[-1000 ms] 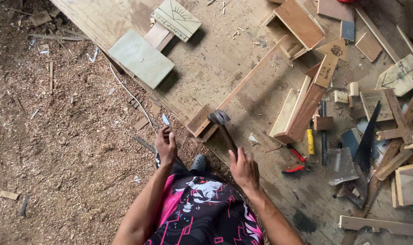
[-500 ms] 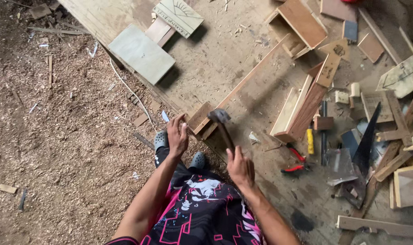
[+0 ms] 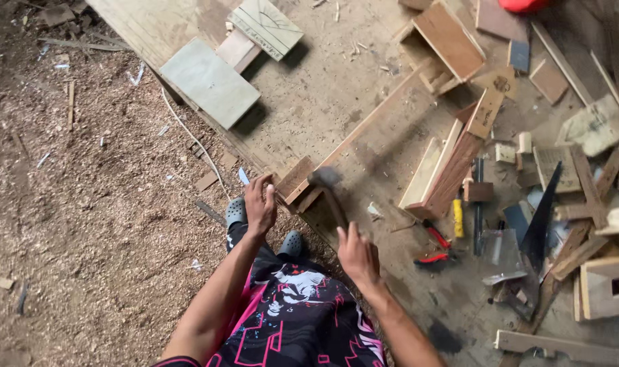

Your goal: The person assembles a small wooden object by hammering nails into a pre-drilled piece and attaching a long wooden stick. They use a hammer and a marker to complete the assembly on a cluttered workbench.

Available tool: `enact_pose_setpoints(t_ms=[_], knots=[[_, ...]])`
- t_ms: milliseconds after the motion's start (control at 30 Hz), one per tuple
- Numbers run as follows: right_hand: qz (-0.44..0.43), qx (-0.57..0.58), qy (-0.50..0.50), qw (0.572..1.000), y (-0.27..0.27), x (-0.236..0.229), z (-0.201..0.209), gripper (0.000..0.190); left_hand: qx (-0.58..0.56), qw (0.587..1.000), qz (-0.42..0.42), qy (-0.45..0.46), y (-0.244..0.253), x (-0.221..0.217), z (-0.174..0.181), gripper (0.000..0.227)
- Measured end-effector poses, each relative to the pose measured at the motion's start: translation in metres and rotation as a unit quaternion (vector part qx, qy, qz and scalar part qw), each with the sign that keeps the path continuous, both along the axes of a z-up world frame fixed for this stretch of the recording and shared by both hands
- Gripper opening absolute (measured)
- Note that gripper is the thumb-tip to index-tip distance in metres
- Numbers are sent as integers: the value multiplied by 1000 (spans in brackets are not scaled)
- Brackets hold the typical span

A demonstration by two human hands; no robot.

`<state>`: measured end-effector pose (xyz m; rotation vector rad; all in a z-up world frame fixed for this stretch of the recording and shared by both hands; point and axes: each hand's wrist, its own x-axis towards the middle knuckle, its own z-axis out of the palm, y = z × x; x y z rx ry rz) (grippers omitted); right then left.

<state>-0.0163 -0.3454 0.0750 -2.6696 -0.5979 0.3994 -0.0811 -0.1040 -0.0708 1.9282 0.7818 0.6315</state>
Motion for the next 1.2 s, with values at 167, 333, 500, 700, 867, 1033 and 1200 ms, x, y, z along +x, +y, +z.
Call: enact_pose_setpoints(t_ms=[167, 333, 500, 700, 867, 1033, 1200], knots=[[-52, 183, -23, 981, -15, 10, -1, 31, 12, 1000, 9, -18, -1, -5, 1, 37], [-54, 287, -149, 945, -40, 4, -25, 34, 1, 1000, 6, 13, -5, -9, -1, 39], [19, 245, -60, 968, -26, -6, -55, 33, 2, 1000, 14, 5, -1, -4, 1, 41], [8, 147, -101, 984, -12, 3, -2, 27, 22, 1000, 7, 5, 2, -3, 2, 40], [-59, 310, -192, 929, -20, -1, 25, 24, 10, 1000, 3, 10, -6, -10, -1, 42], [9, 172, -91, 981, -2, -10, -3, 25, 13, 1000, 5, 16, 0, -4, 0, 39], [32, 27, -40, 998, -12, -15, -3, 27, 16, 1000, -1, 12, -6, -12, -1, 36]])
